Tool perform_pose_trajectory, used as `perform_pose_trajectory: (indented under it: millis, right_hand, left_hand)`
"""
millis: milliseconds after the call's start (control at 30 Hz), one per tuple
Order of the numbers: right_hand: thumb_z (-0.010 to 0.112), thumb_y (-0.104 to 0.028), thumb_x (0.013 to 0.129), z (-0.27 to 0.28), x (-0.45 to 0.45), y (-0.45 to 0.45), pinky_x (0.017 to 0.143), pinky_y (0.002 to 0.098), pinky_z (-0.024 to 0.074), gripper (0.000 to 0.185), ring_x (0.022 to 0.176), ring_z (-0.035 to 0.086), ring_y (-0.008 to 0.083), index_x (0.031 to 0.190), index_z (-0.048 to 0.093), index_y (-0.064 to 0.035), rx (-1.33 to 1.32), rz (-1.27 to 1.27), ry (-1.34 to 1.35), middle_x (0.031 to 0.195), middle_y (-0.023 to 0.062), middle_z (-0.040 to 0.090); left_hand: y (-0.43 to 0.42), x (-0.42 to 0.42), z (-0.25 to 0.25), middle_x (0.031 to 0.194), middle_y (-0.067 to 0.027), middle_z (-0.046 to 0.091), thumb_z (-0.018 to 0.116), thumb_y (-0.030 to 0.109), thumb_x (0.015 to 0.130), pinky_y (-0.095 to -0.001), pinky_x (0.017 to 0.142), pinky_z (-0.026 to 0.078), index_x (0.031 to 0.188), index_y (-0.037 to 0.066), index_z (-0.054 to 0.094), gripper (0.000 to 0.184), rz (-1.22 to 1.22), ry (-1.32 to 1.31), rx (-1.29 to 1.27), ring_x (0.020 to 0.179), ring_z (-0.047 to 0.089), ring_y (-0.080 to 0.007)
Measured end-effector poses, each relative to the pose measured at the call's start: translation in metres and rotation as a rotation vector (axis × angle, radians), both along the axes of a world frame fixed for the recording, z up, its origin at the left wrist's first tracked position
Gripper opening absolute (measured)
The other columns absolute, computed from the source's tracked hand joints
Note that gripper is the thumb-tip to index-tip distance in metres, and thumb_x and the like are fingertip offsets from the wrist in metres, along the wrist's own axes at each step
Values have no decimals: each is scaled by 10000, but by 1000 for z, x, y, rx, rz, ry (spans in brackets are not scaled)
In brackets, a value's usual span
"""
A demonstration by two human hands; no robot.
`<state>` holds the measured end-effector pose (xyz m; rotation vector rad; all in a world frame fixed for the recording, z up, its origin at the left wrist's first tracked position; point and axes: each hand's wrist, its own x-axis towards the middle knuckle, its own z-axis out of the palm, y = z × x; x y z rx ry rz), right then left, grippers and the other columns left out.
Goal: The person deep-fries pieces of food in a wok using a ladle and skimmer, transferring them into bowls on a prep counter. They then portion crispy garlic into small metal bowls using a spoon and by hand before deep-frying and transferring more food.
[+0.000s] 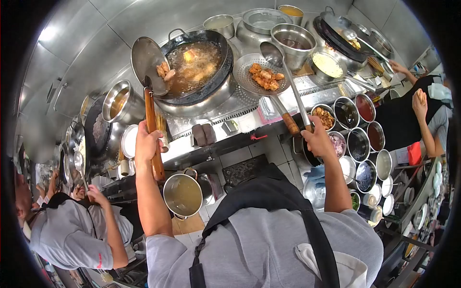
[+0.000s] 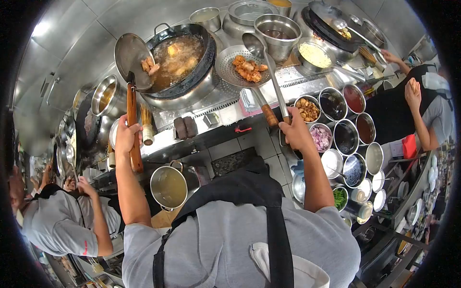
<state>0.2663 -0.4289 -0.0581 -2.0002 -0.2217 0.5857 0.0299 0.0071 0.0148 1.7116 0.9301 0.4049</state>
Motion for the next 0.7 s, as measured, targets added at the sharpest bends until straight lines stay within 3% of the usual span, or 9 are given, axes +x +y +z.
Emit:
perform_pose_trajectory:
  millis: [133,167,233,333,567,700]
  right_hand:
    - [628,-122,899,-33,5,-8,381,276,324,500,437,435,90,1343,400,-91,55,21,-145,667,17,498]
    - [633,-117,890,-42,9,-11,482,322,424,513,522,504,144,1346,403,-75,-118,62,-342,709,49,526]
    - [637,-148,868,-30,3,-5,811,489,482,531,955,647,436,1345,422,-56,-247,49,-360,968,262,665]
    - [629,-140,872,-48,5,-7,829,510,480,545,997,630,458,1367,412,-67,-331,97,-446,1023,273,664]
    - [633,-139,872,-75,5,-8,870,515,486,600,1032,624,456,1414,380,-92,-347,175,-389,1085,258,667]
    - [649,-262,928,-106,9,-16,839,351,514,521,907,675,235,1383,497,-61,-27,133,-133,1078,138,684]
  left_hand:
    - [-2,12,-6,748,-76,542,530,-17,831,-299,362,403,1282,40,368,483,21,-7,114,477,493,-130]
    - [-11,16,-1,740,-76,540,535,-7,836,-305,362,401,1278,47,367,476,42,-27,84,471,490,-133]
    - [-19,18,18,730,-78,538,542,10,848,-315,361,394,1280,57,370,468,61,-34,-22,458,484,-144]
    - [-10,16,22,751,-81,554,534,0,856,-324,378,410,1301,58,361,481,53,-76,-43,496,503,-142]
    - [13,15,23,773,-98,589,556,-7,842,-300,408,472,1315,-1,386,503,85,34,128,508,544,-139]
    - [14,21,15,770,-97,578,552,-13,814,-314,413,475,1299,1,400,508,96,115,205,507,538,-150]
